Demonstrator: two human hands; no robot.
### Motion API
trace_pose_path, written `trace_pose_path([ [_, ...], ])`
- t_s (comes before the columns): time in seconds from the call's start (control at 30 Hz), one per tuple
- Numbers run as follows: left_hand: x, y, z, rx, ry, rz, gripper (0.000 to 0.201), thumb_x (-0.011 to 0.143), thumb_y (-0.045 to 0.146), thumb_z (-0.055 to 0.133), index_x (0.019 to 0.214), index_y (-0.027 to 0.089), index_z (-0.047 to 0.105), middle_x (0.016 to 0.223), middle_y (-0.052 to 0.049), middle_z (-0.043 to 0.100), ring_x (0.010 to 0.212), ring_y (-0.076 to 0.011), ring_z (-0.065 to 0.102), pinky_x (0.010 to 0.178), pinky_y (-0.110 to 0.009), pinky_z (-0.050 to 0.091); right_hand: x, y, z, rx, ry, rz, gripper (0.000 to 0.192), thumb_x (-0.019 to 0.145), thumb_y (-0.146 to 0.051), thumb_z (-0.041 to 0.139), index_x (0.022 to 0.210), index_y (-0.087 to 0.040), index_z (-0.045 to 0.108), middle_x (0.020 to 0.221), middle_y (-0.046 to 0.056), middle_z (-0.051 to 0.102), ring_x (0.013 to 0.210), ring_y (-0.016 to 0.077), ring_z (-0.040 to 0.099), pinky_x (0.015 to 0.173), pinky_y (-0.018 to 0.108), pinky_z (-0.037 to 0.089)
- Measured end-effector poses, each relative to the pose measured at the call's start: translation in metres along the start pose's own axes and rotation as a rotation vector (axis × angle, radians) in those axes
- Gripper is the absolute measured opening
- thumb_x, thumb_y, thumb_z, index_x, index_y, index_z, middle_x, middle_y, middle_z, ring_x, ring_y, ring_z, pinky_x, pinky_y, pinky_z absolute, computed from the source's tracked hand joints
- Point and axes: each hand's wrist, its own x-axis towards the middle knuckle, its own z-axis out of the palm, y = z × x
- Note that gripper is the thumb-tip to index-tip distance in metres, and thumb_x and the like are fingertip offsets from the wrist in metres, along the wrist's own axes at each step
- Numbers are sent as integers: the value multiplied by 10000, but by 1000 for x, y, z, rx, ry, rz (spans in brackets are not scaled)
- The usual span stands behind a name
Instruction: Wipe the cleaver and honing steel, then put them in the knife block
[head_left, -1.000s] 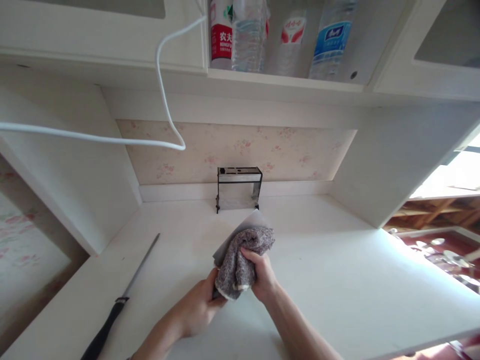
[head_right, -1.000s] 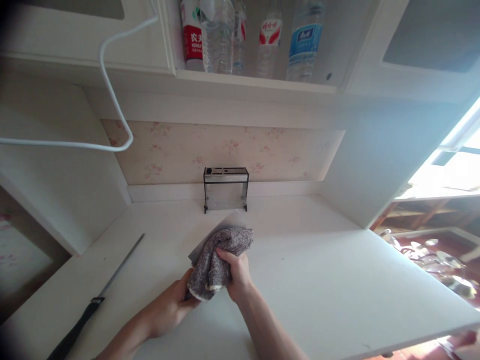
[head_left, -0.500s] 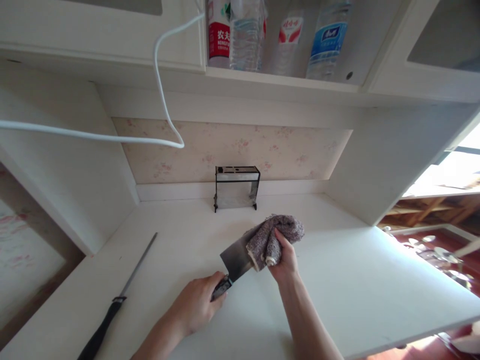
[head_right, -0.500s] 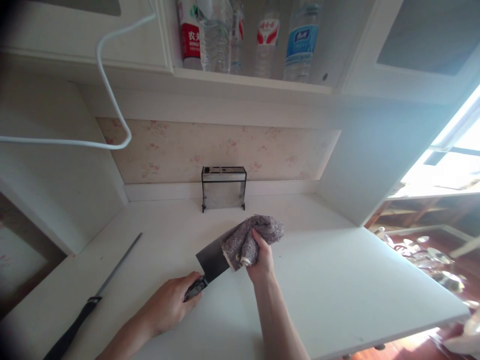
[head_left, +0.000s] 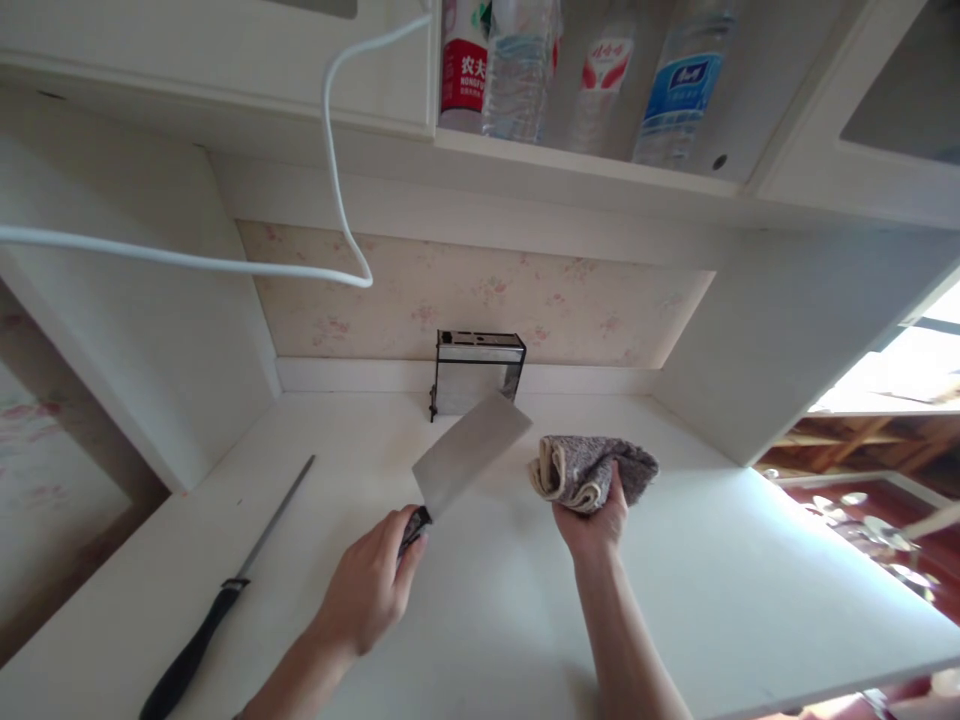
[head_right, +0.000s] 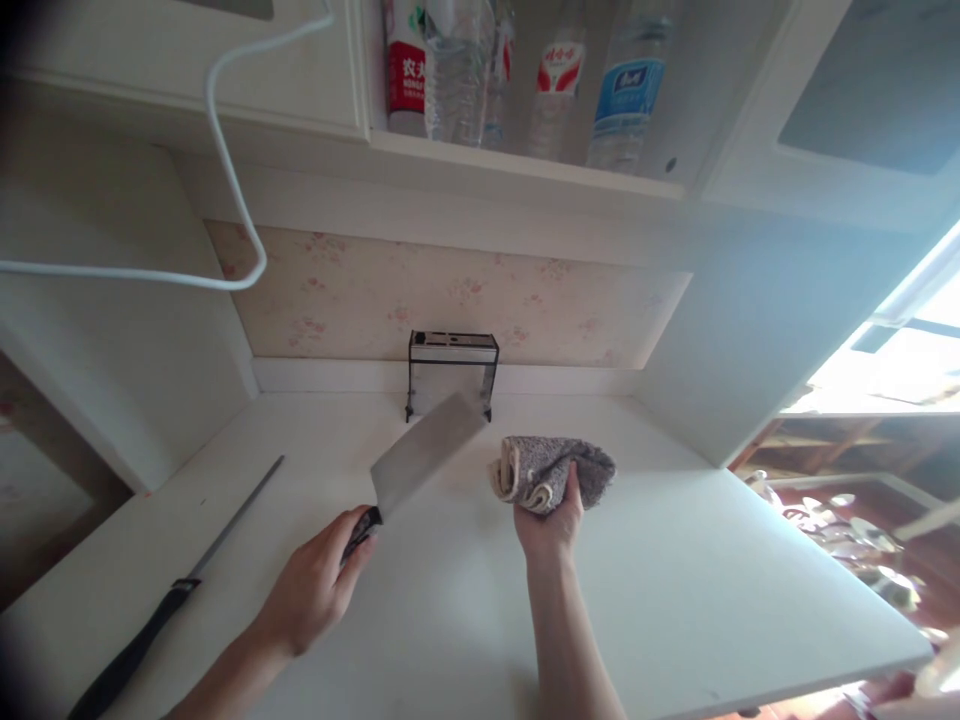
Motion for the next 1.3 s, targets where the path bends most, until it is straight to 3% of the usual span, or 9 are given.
trace_pose_path([
  [0.13, 0, 7, -8, -518, 108, -211, 343, 903, 451, 413, 1114, 191, 486, 718, -5, 529, 599, -122, 495, 540, -232, 400, -10, 12, 9, 75, -61, 110, 307, 798, -454, 594, 1037, -270, 649, 1041, -15, 694, 1046, 190, 612, 949, 413, 459],
  [0.23, 0, 6, -9, -964, 69, -284, 379, 898, 506, 386, 1036, 170, 497, 613, 51, 415, 428, -57, 327, 400, -190, 287, -22, 29, 14, 11, -84, 227, 253, 785, -383, 629, 990, -238, 663, 989, 5, 708, 975, 195, 639, 923, 389, 481],
  [0.33, -1, 8, -4, -1184, -2, -340, 431, 887, 554, 362, 1005, 161, 493, 568, 66, 414, 364, -46, 274, 348, -189, 283, -41, 49, 16, -101, -173, 354, 255, 739, -345, 680, 944, -194, 667, 936, 41, 714, 894, 228, 659, 881, 410, 499],
  [0.5, -5, 20, 7, -1020, -166, -420, 490, 861, 598, 375, 839, 132, 525, 470, 35, 472, 347, -84, 411, 345, -199, 354, -81, 72, 25, -254, -448, 390, 381, 646, -225, 760, 999, -147, 641, 952, 85, 697, 867, 257, 653, 838, 414, 506],
  [0.57, -6, 24, 9, -964, -247, -442, 509, 849, 614, 382, 868, 128, 532, 507, 11, 526, 386, -112, 481, 374, -224, 408, -91, 76, 32, -316, -483, 362, 423, 647, -168, 751, 1047, -123, 625, 969, 102, 686, 884, 264, 645, 834, 414, 502],
  [0.77, -3, 21, 17, -1015, -312, -423, 520, 854, 619, 364, 835, 128, 536, 515, 0, 539, 402, -110, 475, 411, -238, 418, -90, 79, 38, -411, -357, 347, 451, 678, -147, 713, 1111, -100, 595, 941, 109, 681, 845, 258, 650, 794, 407, 515],
  [0.97, 1, 15, 12, -1099, -353, -489, 490, 831, 643, 386, 728, 170, 463, 475, 64, 389, 354, -54, 292, 343, -187, 265, -80, 73, 32, -423, -272, 298, 426, 650, -142, 730, 1058, -125, 610, 924, 94, 695, 850, 259, 657, 780, 393, 527],
  [1.13, 0, 17, -3, -1121, -524, -574, 422, 836, 616, 418, 786, 198, 422, 586, 76, 364, 388, -25, 195, 349, -166, 165, -66, 65, 28, -381, -192, 303, 365, 639, -173, 741, 985, -129, 635, 913, 83, 703, 825, 254, 670, 769, 383, 538],
  [1.3, -3, 18, -3, -1069, -651, -601, 453, 829, 656, 374, 913, 217, 447, 597, 83, 306, 407, -28, 160, 367, -167, 143, -45, 54, 21, -279, -122, 338, 310, 687, -217, 706, 975, -120, 639, 860, 86, 711, 795, 244, 684, 756, 370, 545],
])
